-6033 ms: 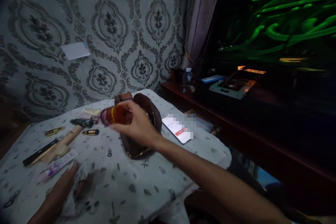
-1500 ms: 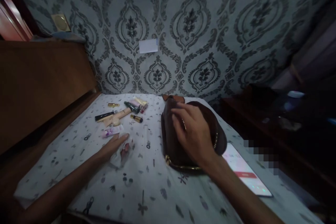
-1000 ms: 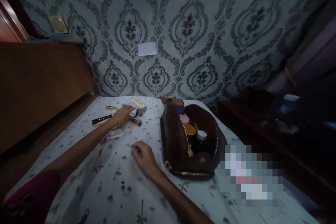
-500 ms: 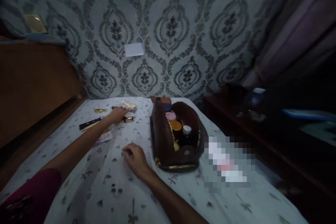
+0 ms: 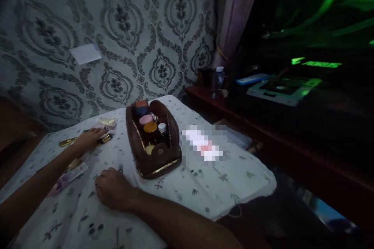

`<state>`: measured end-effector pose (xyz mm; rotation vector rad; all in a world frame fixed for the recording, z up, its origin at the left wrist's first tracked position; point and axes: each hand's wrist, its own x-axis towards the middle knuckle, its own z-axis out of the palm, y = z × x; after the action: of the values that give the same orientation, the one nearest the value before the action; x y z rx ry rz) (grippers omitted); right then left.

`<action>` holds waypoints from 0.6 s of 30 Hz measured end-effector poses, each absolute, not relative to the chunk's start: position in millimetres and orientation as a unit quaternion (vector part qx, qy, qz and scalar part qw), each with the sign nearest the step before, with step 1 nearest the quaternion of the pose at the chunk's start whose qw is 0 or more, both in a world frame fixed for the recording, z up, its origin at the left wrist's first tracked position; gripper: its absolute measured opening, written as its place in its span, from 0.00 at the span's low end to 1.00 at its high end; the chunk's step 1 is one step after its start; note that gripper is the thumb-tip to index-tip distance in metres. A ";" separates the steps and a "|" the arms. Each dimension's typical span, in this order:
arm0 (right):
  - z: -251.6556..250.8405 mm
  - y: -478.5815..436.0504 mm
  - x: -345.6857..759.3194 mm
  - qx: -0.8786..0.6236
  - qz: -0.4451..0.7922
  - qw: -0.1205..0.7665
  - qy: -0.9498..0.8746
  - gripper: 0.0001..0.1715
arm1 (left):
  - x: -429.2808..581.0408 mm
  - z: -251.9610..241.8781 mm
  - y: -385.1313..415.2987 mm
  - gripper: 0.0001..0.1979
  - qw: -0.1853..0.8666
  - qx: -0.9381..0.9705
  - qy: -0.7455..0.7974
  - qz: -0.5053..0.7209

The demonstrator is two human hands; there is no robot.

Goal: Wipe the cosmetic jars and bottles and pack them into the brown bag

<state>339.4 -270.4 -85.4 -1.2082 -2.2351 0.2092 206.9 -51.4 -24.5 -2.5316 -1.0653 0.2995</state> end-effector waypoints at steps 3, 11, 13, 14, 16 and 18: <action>-81.6 -271.9 342.8 -0.447 0.028 0.255 -0.857 0.10 | 206.9 -24.6 -52.9 0.28 0.192 -0.895 -0.385 0.115; -88.7 -270.7 342.8 -0.445 -0.016 0.286 -0.848 0.08 | 208.1 -19.1 -60.8 0.25 0.166 -0.902 -0.385 0.105; -90.2 -268.9 342.1 -0.438 -0.013 0.291 -0.851 0.08 | 208.9 -18.2 -63.5 0.27 0.138 -0.907 -0.390 0.084; -90.6 -268.3 341.7 -0.435 -0.009 0.293 -0.851 0.08 | 208.7 -18.5 -64.9 0.28 0.124 -0.908 -0.393 0.072; -91.0 -268.1 341.3 -0.437 0.008 0.298 -0.849 0.07 | 205.7 -20.6 -67.7 0.30 0.108 -0.908 -0.401 0.048; -91.4 -268.9 341.1 -0.440 0.037 0.310 -0.842 0.07 | 198.4 -22.9 -69.8 0.31 0.098 -0.907 -0.409 0.017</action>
<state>341.1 -268.9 -91.4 -1.1611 -2.2235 0.0972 198.4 -69.8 -22.9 -2.6843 -1.2112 0.0501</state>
